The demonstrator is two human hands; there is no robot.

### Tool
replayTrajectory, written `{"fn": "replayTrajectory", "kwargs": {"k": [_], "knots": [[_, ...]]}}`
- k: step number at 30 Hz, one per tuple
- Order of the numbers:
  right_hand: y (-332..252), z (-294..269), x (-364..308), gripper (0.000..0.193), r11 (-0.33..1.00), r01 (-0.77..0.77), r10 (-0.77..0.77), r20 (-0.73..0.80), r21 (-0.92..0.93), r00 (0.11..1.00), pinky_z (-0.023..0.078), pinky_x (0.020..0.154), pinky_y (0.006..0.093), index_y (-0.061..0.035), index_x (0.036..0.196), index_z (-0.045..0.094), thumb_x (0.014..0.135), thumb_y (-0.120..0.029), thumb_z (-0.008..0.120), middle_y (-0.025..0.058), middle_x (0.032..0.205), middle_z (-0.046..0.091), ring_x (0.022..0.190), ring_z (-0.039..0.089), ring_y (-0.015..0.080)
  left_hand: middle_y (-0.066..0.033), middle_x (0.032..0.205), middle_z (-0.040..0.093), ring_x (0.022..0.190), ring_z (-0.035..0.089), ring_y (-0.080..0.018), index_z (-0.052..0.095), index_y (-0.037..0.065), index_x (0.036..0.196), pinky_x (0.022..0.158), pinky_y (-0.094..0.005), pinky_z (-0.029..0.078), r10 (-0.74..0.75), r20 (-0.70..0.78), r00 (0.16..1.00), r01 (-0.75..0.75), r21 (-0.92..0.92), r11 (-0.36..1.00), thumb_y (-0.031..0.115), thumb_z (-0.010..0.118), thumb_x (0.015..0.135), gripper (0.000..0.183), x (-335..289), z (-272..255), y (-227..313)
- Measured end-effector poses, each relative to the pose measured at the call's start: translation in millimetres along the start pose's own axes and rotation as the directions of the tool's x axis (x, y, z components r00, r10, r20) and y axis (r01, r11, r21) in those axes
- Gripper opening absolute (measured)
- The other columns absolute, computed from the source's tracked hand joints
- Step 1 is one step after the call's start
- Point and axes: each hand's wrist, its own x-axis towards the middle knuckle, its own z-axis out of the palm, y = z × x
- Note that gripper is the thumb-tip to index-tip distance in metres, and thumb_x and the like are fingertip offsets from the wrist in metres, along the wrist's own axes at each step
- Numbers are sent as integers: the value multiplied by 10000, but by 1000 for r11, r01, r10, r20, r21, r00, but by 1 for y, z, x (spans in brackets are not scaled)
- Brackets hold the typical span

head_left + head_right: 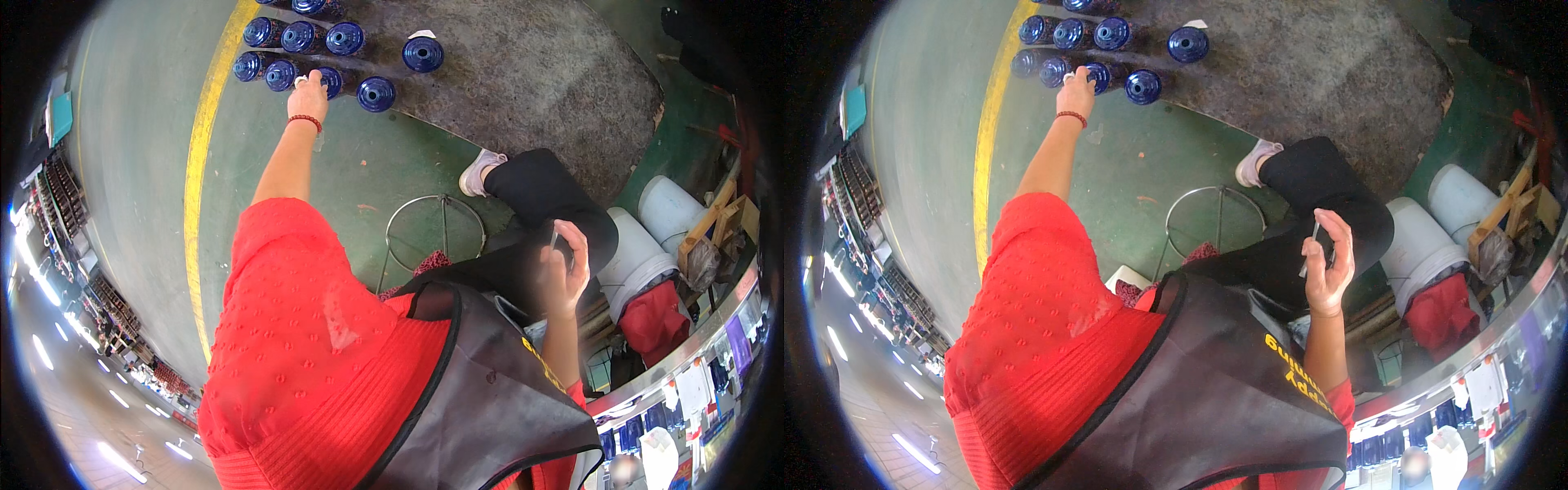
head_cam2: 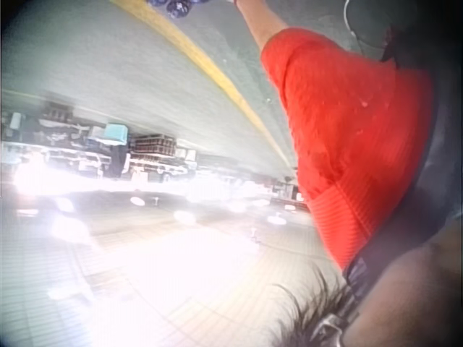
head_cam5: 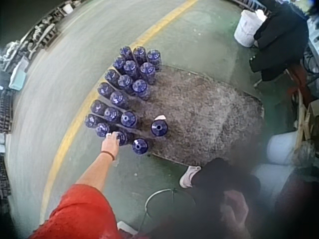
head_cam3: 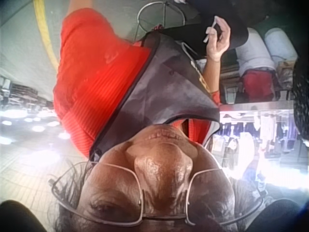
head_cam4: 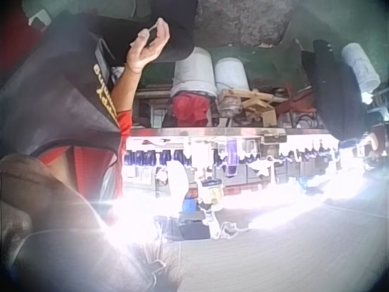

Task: The person applies decorative stickers to cylindrical blue containers. They pick up a container, place a sticker on its surface, smooth it with a tool, and rotate the container to cover the entire surface. The process is repeated for multiple containers.

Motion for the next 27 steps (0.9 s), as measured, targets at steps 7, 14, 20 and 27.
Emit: {"fn": "replayTrajectory", "kwargs": {"k": [7, 14, 20, 27], "knots": [[-1, 1, 3, 322, 999, 7, -7, 22, -32, 1000, 494, 638, 250, 31, 1215, 608, 902, -9, 546, 172, 1276, 579, 770, 556, 131, -254, 1138, 629, 1049, 619, -444, 521, 134, 1309, 915, -505, 508, 210, -244, 947, -221, -18, 975, 345, 686, 886, 501, 49, -21, 20], [-1, 0, 2, 327, 999, -2, 2, -2, -45, 1000, 496, 634, 252, 22, 1205, 616, 886, 8, 546, 171, 1271, 585, 763, 562, 128, -278, 1102, 640, 1007, 646, -464, 523, 54, 1120, 853, -534, 531, 93, -91, 991, -97, -35, 995, 319, 620, 932, 339, 94, -11, 59], [3, -3, 1, 325, 999, -42, 42, -13, 14, 999, 496, 633, 254, 21, 1205, 618, 887, 1, 548, 175, 1275, 584, 776, 564, 127, -290, 1073, 645, 987, 651, -460, 539, 43, 1142, 854, -528, 527, 165, -66, 984, -166, -1, 986, 303, 609, 938, 338, 81, -16, 43], [5, -2, 1, 324, 1000, -15, 14, 7, 7, 1000, 494, 635, 252, 21, 1216, 611, 901, -9, 540, 174, 1274, 581, 762, 561, 129, -226, 1066, 658, 1030, 638, -400, 577, 85, 1135, 824, -502, 540, 202, -171, 964, -171, 177, 969, 335, 664, 897, 357, 66, -20, 68]]}}
